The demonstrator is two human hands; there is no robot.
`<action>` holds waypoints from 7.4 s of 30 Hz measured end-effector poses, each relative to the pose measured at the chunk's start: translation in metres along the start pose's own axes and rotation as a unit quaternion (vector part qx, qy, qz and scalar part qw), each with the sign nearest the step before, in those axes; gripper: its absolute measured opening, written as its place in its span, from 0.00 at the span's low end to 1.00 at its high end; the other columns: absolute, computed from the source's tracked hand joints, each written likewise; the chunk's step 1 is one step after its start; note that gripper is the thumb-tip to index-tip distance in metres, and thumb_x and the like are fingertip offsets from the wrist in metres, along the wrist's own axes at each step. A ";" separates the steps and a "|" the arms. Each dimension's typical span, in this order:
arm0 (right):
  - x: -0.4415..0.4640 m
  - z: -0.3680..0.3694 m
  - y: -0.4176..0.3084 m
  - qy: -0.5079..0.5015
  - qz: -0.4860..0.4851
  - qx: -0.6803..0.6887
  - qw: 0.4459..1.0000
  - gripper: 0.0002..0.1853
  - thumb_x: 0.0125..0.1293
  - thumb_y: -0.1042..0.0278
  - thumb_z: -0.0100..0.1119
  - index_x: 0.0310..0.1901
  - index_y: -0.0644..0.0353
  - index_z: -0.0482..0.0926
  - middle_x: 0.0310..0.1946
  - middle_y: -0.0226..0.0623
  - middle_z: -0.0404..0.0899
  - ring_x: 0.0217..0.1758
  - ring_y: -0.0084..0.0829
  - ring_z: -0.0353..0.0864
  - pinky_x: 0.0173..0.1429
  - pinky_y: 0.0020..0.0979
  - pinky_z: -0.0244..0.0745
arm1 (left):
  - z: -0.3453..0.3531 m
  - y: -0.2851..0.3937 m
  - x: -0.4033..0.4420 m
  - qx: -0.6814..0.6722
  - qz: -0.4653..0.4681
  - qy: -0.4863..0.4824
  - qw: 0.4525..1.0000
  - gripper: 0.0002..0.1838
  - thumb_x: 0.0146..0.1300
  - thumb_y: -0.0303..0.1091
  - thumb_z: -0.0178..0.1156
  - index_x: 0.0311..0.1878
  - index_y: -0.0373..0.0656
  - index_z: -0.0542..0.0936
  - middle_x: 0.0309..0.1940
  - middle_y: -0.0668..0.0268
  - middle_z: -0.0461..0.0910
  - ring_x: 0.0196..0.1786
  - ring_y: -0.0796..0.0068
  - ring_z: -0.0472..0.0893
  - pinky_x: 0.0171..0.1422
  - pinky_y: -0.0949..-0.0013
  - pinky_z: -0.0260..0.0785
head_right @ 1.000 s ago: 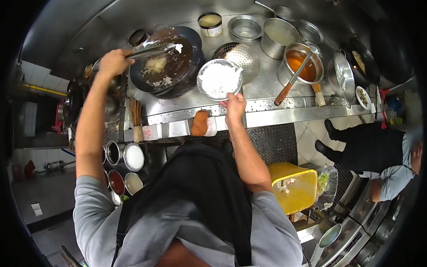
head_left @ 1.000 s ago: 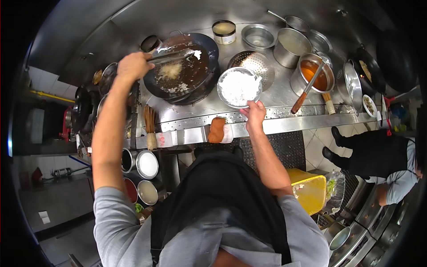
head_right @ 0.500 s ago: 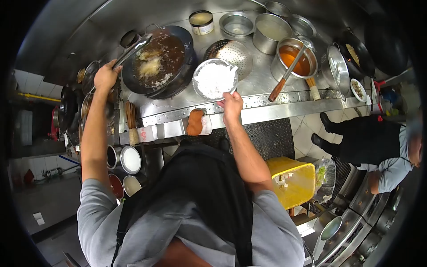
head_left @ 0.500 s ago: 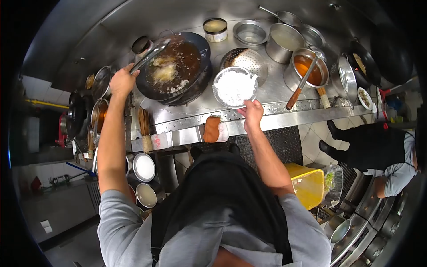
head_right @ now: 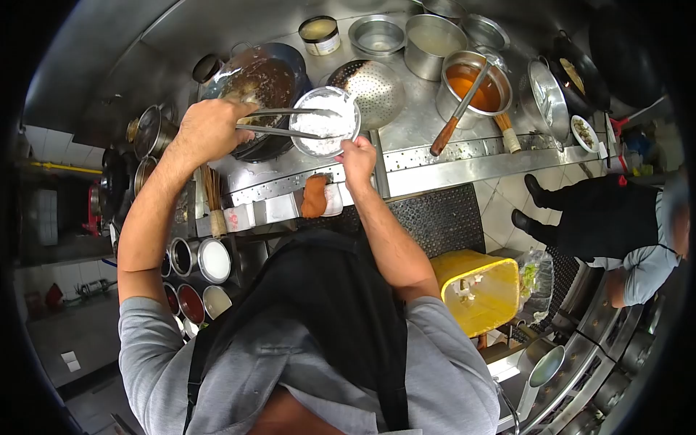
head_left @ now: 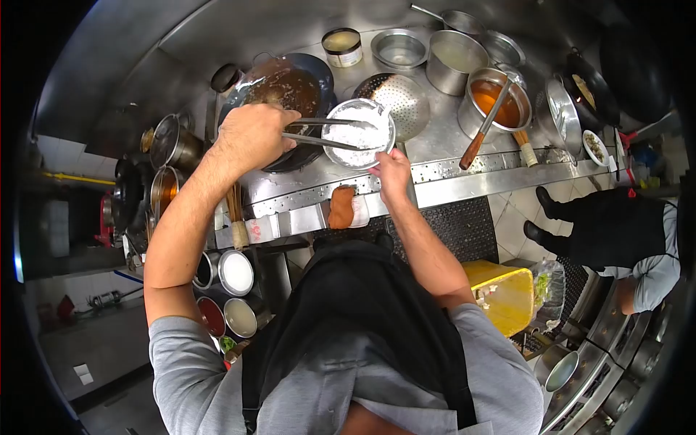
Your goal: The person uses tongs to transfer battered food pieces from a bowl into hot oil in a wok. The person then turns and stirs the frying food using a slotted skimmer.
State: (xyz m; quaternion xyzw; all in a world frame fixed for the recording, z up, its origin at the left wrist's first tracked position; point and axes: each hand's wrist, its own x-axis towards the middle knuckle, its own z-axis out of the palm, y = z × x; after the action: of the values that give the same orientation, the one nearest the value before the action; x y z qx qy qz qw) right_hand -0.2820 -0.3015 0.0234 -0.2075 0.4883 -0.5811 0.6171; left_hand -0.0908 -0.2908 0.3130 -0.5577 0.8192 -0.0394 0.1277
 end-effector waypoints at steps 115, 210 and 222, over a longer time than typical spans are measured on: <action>-0.003 0.005 -0.034 -0.006 0.005 0.097 0.995 0.03 0.63 0.77 0.56 0.38 0.67 0.75 0.32 0.38 0.79 0.29 0.28 0.81 0.33 0.32 0.84 | -0.090 -0.007 -0.046 0.069 -0.056 0.144 0.985 0.21 0.53 0.35 0.70 0.53 0.50 0.83 0.35 0.63 0.82 0.40 0.57 0.83 0.43 0.57 0.74; 0.006 -0.010 -0.039 0.014 0.009 0.099 0.995 0.04 0.66 0.77 0.54 0.41 0.67 0.76 0.37 0.40 0.80 0.32 0.30 0.82 0.35 0.31 0.84 | -0.076 0.014 -0.031 0.084 -0.081 0.078 0.990 0.21 0.53 0.39 0.71 0.52 0.50 0.85 0.42 0.63 0.85 0.43 0.57 0.85 0.47 0.57 0.77; 0.017 -0.015 -0.022 -0.017 0.021 0.085 0.996 0.05 0.65 0.77 0.53 0.41 0.64 0.74 0.37 0.39 0.79 0.33 0.33 0.81 0.40 0.36 0.84 | -0.172 -0.029 -0.073 0.105 -0.072 0.226 0.966 0.23 0.61 0.34 0.66 0.60 0.44 0.80 0.50 0.56 0.83 0.55 0.54 0.81 0.60 0.61 0.71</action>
State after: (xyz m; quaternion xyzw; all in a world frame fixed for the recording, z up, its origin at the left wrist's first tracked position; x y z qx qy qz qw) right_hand -0.3084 -0.3171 0.0285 -0.1535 0.4307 -0.6038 0.6529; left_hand -0.0833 -0.2474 0.4967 -0.5749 0.7759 -0.2596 -0.0061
